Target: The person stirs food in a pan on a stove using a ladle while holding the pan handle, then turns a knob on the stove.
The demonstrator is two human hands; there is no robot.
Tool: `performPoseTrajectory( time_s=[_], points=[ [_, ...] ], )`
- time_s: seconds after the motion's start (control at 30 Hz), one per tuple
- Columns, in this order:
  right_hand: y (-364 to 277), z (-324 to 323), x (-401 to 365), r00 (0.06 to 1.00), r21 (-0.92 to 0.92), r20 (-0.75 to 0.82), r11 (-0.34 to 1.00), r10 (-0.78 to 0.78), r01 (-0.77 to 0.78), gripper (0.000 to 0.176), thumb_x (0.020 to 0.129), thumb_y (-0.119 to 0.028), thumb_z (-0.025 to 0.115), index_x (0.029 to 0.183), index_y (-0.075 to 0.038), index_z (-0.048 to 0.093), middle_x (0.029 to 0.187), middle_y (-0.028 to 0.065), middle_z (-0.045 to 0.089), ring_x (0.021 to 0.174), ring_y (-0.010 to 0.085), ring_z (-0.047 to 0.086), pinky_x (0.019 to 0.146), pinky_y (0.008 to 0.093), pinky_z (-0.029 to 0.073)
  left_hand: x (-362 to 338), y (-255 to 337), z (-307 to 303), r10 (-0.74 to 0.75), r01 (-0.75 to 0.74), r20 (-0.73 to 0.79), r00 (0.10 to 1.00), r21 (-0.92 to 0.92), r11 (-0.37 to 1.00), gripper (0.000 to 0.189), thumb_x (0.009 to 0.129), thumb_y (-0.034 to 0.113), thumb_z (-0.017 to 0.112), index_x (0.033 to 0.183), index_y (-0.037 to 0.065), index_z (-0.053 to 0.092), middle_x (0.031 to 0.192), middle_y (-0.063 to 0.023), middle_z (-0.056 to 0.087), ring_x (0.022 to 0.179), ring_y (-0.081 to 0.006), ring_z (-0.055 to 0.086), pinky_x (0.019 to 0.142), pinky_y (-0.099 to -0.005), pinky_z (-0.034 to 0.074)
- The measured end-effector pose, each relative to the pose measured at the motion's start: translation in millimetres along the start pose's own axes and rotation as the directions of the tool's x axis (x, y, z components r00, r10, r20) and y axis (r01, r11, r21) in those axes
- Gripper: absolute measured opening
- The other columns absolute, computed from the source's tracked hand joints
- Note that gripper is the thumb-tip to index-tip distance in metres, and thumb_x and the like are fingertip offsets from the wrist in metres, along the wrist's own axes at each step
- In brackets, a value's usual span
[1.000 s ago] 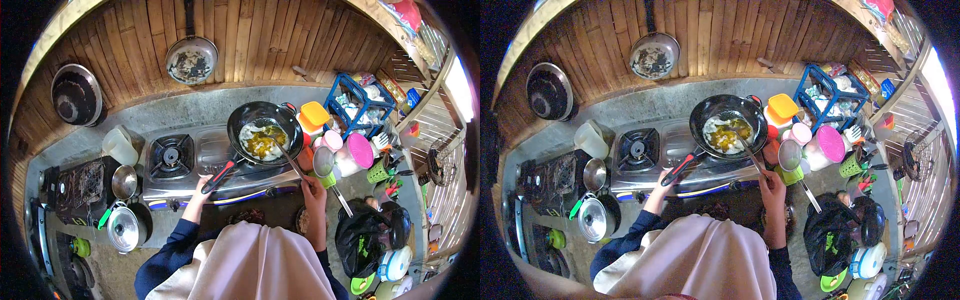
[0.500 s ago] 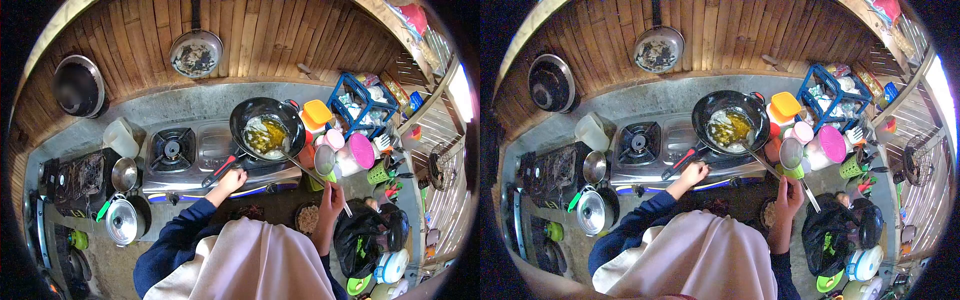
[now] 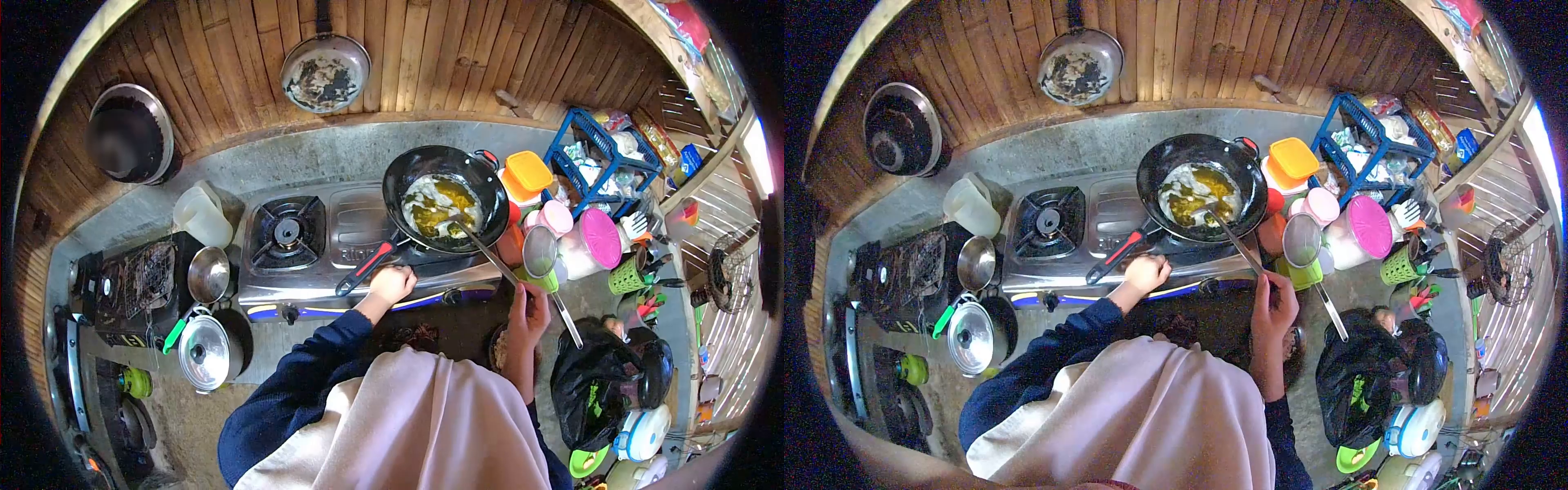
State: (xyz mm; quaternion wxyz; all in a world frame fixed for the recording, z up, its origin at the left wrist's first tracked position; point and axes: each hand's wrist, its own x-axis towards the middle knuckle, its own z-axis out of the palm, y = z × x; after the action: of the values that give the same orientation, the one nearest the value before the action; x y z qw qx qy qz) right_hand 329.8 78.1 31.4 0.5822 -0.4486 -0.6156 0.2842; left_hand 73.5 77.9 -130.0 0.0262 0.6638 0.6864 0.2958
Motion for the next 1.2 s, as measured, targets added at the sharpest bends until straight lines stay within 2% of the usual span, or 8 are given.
performPoseTrajectory(
  time_s=[0.23,0.4,0.57,0.7,0.77,0.97,1.07,1.2],
  points=[
    [6.7,13.6,-5.1,0.994,0.081,0.079,0.993,0.079,-0.086,0.011,0.087,-0.005,0.059,0.095,0.001,0.061,0.071,-0.0012,0.056,0.055,0.0022,0.047,0.049,0.0167,0.038,2.1,0.1,1.9,0.026,-0.027,0.017,1.0,0.042,0.999,0.03,0.082,0.029,0.049,0.068,0.005,0.059,0.064,-0.0167,0.062,0.059,-0.0335,0.061,0.059,-0.044,0.05],
    [10.4,25.1,-4.3,0.95,0.109,0.255,0.971,0.178,-0.211,0.024,0.088,-0.009,0.059,0.11,0.001,0.058,0.073,0.0003,0.057,0.052,0.0032,0.049,0.045,0.0178,0.039,1.2,3.6,0.1,0.02,-0.022,0.023,1.0,0.098,0.995,0.029,0.083,0.028,0.048,0.068,0.006,0.059,0.065,-0.0146,0.063,0.06,-0.0303,0.062,0.06,-0.0419,0.051],
    [19.2,37.7,3.7,0.904,0.019,0.351,0.964,0.243,-0.267,0.027,0.085,-0.007,0.06,0.112,-0.005,0.059,0.069,0.0021,0.058,0.05,0.005,0.05,0.046,0.0219,0.041,1.0,4.0,1.7,-0.004,-0.003,0.042,0.999,0.163,0.987,0.029,0.083,0.029,0.047,0.068,0.007,0.058,0.065,-0.0123,0.064,0.061,-0.0276,0.063,0.06,-0.0409,0.051],
    [40.0,48.5,15.0,0.924,-0.046,0.346,0.987,0.163,-0.157,0.028,0.084,-0.006,0.06,0.112,-0.004,0.059,0.075,0.0035,0.059,0.057,0.0052,0.051,0.049,0.0207,0.042,1.7,4.1,2.1,0.005,-0.01,0.029,1.0,0.159,0.987,0.029,0.083,0.029,0.047,0.068,0.007,0.058,0.066,-0.0121,0.064,0.061,-0.0276,0.063,0.06,-0.0407,0.051],
    [48.8,55.0,23.1,0.958,-0.049,0.286,0.999,0.013,0.001,0.029,0.084,-0.005,0.06,0.113,-0.002,0.058,0.083,0.0046,0.059,0.067,0.0058,0.052,0.056,0.0204,0.043,1.6,3.1,2.6,0.014,-0.018,0.026,1.0,0.176,0.984,0.029,0.083,0.029,0.047,0.068,0.007,0.058,0.066,-0.0121,0.064,0.061,-0.0275,0.063,0.059,-0.0402,0.051],
    [35.8,64.4,49.3,0.925,-0.087,0.378,0.996,0.043,-0.01,0.029,0.085,-0.008,0.061,0.113,0.0,0.057,0.092,0.0089,0.063,0.079,0.0118,0.058,0.072,0.0241,0.046,-1.1,3.8,2.8,-0.01,0.006,0.032,0.999,0.142,0.99,0.03,0.084,0.03,0.047,0.07,0.006,0.059,0.066,-0.0143,0.063,0.062,-0.0302,0.062,0.062,-0.0413,0.051],
    [52.8,72.8,56.2,0.913,-0.041,0.398,0.996,0.085,-0.074,0.03,0.085,-0.01,0.062,0.113,0.0,0.057,0.093,0.0103,0.064,0.083,0.0134,0.059,0.075,0.0256,0.046,0.0,3.2,3.6,-0.002,0.002,0.005,1.0,0.163,0.987,0.03,0.084,0.03,0.048,0.069,0.006,0.06,0.067,-0.0138,0.064,0.063,-0.03,0.063,0.062,-0.0406,0.051],
    [46.0,62.0,53.7,0.915,-0.058,0.4,0.998,0.051,-0.031,0.031,0.085,-0.012,0.063,0.113,0.001,0.058,0.093,0.0106,0.065,0.084,0.013,0.059,0.075,0.0255,0.046,2.4,2.6,4.3,-0.001,0.001,0.0,1.0,0.178,0.984,0.03,0.083,0.031,0.049,0.068,0.007,0.059,0.066,-0.0134,0.064,0.062,-0.0296,0.062,0.061,-0.0407,0.051]
  ],
)
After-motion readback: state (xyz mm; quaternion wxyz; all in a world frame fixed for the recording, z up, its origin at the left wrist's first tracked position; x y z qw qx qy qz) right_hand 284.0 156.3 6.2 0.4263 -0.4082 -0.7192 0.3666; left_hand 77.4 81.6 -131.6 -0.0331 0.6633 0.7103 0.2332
